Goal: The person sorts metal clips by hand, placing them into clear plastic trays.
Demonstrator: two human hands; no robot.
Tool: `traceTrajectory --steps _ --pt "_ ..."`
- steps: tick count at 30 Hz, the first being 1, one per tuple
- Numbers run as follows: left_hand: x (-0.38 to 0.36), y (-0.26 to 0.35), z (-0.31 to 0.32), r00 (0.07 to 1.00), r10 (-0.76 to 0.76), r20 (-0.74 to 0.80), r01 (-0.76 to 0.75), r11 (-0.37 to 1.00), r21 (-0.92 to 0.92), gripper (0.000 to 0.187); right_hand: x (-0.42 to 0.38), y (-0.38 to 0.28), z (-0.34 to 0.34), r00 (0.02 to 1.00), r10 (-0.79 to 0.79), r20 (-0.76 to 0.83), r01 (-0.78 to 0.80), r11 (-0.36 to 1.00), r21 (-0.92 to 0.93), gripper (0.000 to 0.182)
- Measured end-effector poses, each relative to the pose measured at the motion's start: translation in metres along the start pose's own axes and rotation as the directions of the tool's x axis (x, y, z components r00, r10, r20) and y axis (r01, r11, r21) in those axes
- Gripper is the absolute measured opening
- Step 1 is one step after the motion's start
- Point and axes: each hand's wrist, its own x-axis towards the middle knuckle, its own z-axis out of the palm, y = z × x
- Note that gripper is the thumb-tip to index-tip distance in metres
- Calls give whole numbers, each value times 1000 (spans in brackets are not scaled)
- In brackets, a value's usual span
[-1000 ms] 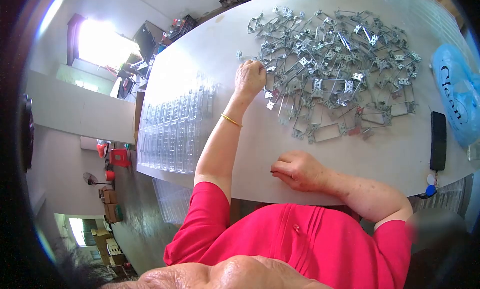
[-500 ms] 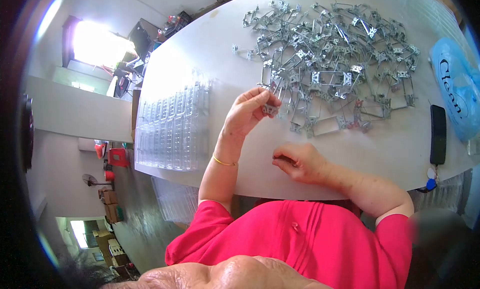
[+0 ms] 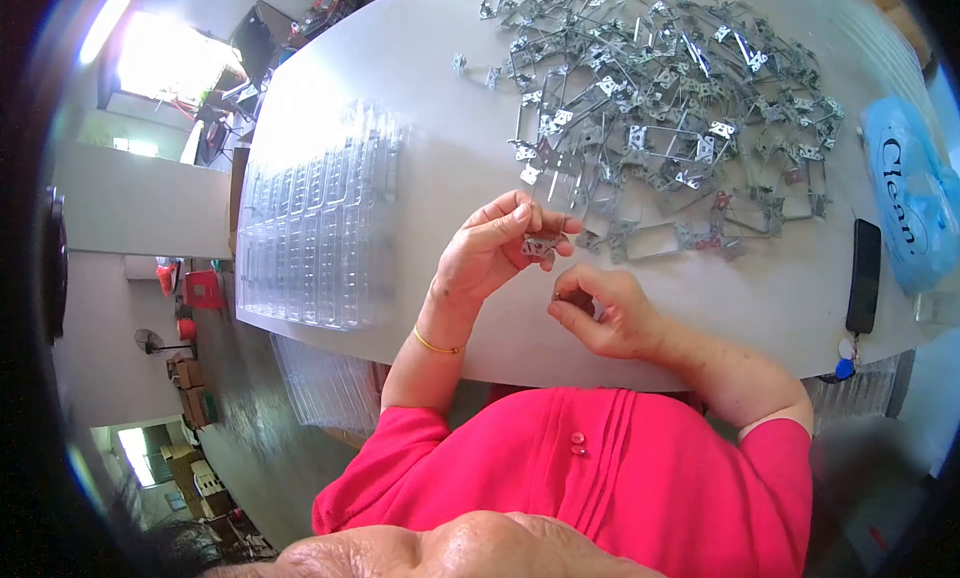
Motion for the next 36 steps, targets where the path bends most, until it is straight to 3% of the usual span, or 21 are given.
traceTrajectory --steps 7,9,13,19,22,24,31,36 --pt "-3 -8 -11 1000 18 19 -17 1000 -25 18 0 -2 -1 998 67 9 -67 997 39 15" --pt "-3 -9 -9 997 49 -57 -39 988 152 16 1 -4 -2 999 52 4 -52 998 33 16" --pt "-2 -11 -8 994 86 -63 -76 987 144 17 3 -2 -1 1000 23 -21 -22 999 43 16" --pt "-4 -9 -8 999 52 4 -52 990 129 32 2 -2 -1 997 68 -32 -65 993 100 17" --pt "-4 -10 -10 998 21 65 -24 998 58 39 2 -3 -2 994 111 -7 -110 994 17 17" --pt "-4 -10 -10 997 40 61 -41 999 16 42 3 -3 1 997 33 -68 -27 996 84 15" --pt "0 -19 -18 987 80 142 -66 993 -102 32 0 -2 -2 993 116 13 -117 992 53 15" --pt "1 -20 -24 983 111 144 -102 992 -68 33 2 -2 -1 998 58 -9 -57 996 73 16"
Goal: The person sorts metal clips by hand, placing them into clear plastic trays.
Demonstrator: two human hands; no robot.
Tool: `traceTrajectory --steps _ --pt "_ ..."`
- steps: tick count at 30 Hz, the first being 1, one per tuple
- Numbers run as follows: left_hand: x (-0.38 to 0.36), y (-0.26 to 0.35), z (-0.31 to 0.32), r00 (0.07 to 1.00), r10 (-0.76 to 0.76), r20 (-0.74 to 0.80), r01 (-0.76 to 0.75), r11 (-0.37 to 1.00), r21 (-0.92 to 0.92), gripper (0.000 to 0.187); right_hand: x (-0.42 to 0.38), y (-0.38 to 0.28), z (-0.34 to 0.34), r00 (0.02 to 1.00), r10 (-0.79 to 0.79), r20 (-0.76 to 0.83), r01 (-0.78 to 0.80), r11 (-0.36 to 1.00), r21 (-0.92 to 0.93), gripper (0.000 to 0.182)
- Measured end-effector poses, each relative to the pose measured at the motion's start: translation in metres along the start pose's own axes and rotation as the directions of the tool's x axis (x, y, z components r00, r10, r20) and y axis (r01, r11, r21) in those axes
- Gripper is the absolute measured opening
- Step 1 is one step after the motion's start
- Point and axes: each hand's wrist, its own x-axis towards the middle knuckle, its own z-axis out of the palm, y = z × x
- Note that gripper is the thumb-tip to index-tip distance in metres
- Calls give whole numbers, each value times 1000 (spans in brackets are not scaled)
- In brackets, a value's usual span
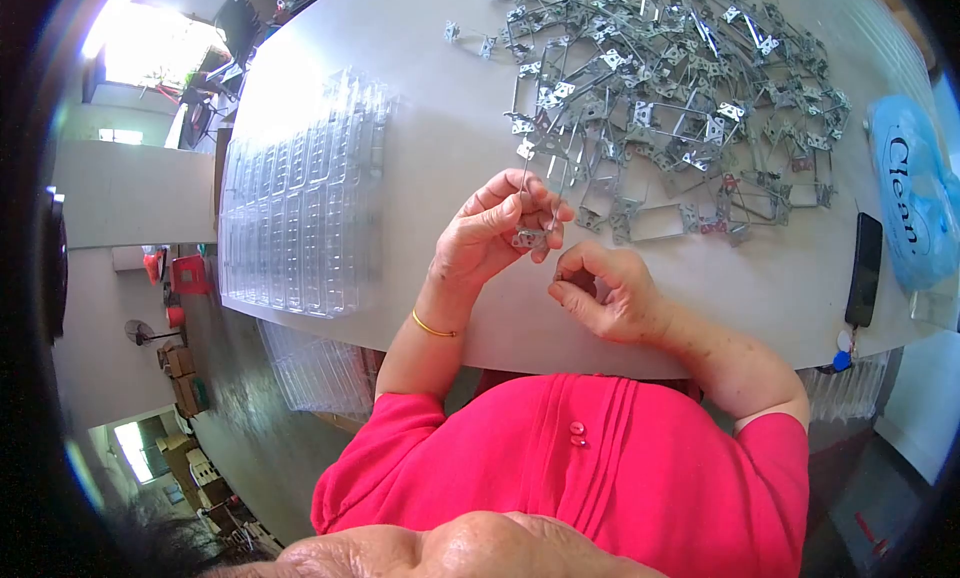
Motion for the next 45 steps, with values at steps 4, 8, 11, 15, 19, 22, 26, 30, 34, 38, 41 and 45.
traceTrajectory --steps 4,8,11,15,19,22,26,30,34,38,41,45 --pt "0 4 2 1000 -12 -20 11 999 -44 36 -1 -1 0 999 34 23 -33 999 -37 15" --pt "0 4 1 998 -22 -61 15 993 -114 43 -2 5 2 1000 7 -19 -7 999 -43 14" --pt "2 4 0 998 -14 -68 6 992 -124 47 -1 6 1 1000 -1 -20 0 998 -57 14" --pt "2 4 1 996 19 -85 -24 998 -61 60 0 5 1 999 -23 -26 21 996 -84 14" --pt "5 5 2 1000 17 -13 -17 999 -42 72 0 4 0 1000 -22 -19 20 995 -95 15" --pt "2 8 8 988 10 -157 12 991 136 61 0 4 -1 1000 5 -14 -7 995 -102 17" --pt "0 8 25 945 180 -272 -46 899 436 47 -1 5 0 998 -39 -44 35 997 -76 17" --pt "-3 14 33 935 142 -325 83 803 590 40 -1 5 -1 997 -49 -51 45 997 -67 17" --pt "-3 21 47 931 69 -358 185 757 627 41 -1 8 0 996 -59 -63 56 997 -44 18" --pt "-3 13 36 951 81 -298 142 743 654 39 2 6 -4 988 -145 -45 139 984 -110 19" --pt "-1 8 34 956 142 -255 69 739 670 32 2 6 -7 976 -205 -68 196 973 -123 19" --pt "0 7 42 934 186 -306 108 669 736 25 2 -2 -11 945 -226 -238 212 974 -83 20"
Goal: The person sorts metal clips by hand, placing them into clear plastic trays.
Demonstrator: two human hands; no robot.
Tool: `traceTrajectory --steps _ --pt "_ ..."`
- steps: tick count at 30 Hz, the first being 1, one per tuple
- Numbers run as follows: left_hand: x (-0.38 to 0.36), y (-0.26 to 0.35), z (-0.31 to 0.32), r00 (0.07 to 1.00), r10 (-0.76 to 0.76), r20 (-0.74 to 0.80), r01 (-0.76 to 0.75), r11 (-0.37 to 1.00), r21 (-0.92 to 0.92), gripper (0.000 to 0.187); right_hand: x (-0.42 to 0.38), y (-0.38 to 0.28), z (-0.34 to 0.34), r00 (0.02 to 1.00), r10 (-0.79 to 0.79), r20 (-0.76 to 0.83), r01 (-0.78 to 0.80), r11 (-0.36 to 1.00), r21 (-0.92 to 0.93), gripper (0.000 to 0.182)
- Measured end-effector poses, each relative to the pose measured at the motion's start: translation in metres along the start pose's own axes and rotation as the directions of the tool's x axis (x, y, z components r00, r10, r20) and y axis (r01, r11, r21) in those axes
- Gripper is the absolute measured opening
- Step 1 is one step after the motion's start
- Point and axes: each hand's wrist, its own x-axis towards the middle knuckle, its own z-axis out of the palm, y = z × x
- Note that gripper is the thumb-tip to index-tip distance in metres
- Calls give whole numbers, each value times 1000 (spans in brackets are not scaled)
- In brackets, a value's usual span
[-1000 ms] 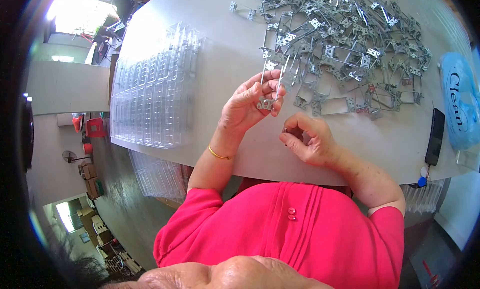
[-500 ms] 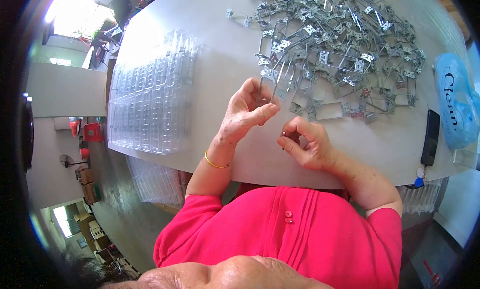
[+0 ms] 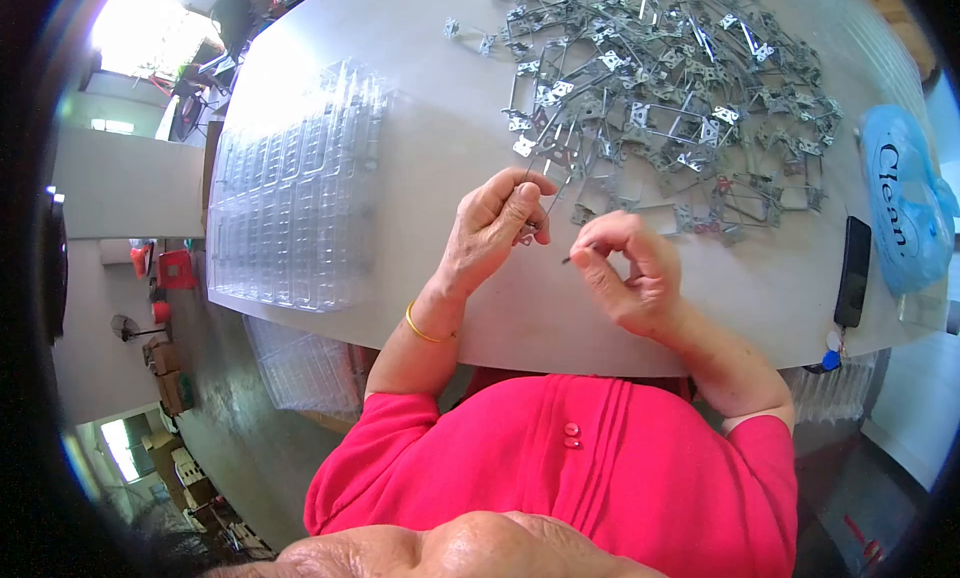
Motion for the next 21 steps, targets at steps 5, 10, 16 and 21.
traceTrajectory --steps 5,10,16,21 --pt "-4 -1 8 992 116 -55 -94 946 309 33 23 -23 -7 983 -111 -147 98 991 -94 24" --pt "-6 0 12 987 158 -33 -140 942 304 31 40 -22 -10 964 -236 -119 182 919 -350 22" --pt "-5 -3 9 966 252 -55 -209 888 410 28 50 -15 -11 947 -310 -84 228 834 -502 23" --pt "-4 -9 8 926 375 -48 -307 820 483 22 47 -5 -10 952 -288 -106 203 850 -485 24"
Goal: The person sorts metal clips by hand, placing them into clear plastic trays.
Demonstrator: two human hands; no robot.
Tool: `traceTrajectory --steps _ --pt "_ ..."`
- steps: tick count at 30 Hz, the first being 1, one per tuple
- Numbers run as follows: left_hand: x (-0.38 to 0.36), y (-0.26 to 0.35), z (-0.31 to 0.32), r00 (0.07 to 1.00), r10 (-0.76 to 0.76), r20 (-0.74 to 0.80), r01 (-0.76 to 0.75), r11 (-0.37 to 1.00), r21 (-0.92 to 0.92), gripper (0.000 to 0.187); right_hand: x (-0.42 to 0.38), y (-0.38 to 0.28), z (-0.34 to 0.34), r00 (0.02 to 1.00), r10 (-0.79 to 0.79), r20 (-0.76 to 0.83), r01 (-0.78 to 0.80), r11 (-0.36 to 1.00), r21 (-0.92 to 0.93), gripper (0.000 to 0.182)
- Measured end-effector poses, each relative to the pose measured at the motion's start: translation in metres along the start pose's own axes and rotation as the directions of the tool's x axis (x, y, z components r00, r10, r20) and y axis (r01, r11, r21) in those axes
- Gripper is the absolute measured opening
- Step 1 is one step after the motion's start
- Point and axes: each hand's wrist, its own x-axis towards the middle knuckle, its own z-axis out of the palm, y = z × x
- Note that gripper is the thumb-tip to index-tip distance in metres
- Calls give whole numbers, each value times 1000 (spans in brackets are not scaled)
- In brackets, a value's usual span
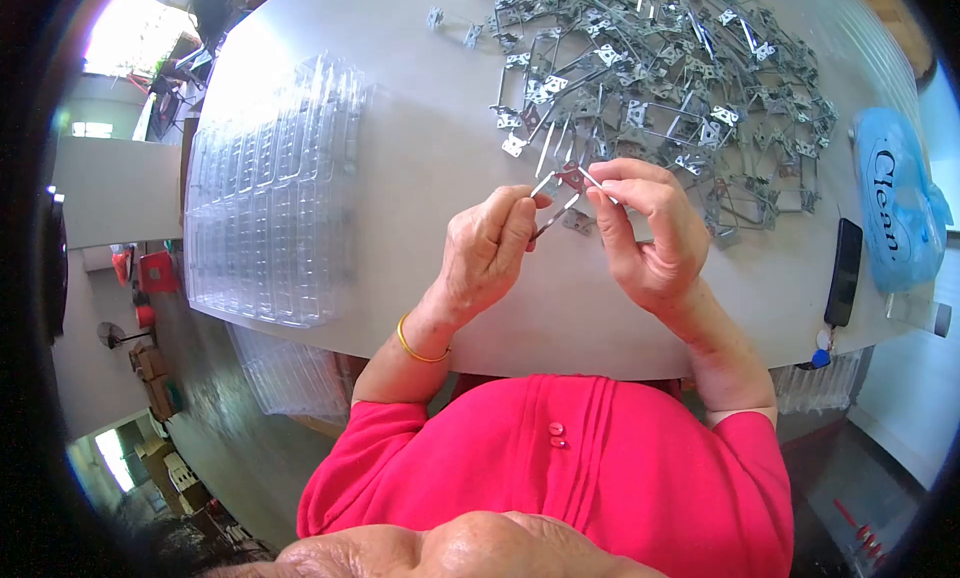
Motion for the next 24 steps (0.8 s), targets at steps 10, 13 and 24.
traceTrajectory --steps 10,13,24 --pt "2 -1 5 992 126 -12 -124 986 107 11 -4 5 0 1000 21 8 -21 1000 15 23" --pt "2 -4 7 987 162 -6 -158 968 194 8 -5 7 2 999 32 -22 -32 999 28 22" --pt "1 0 12 946 322 37 -306 849 432 21 -5 -10 -4 929 360 89 -352 931 -96 13"
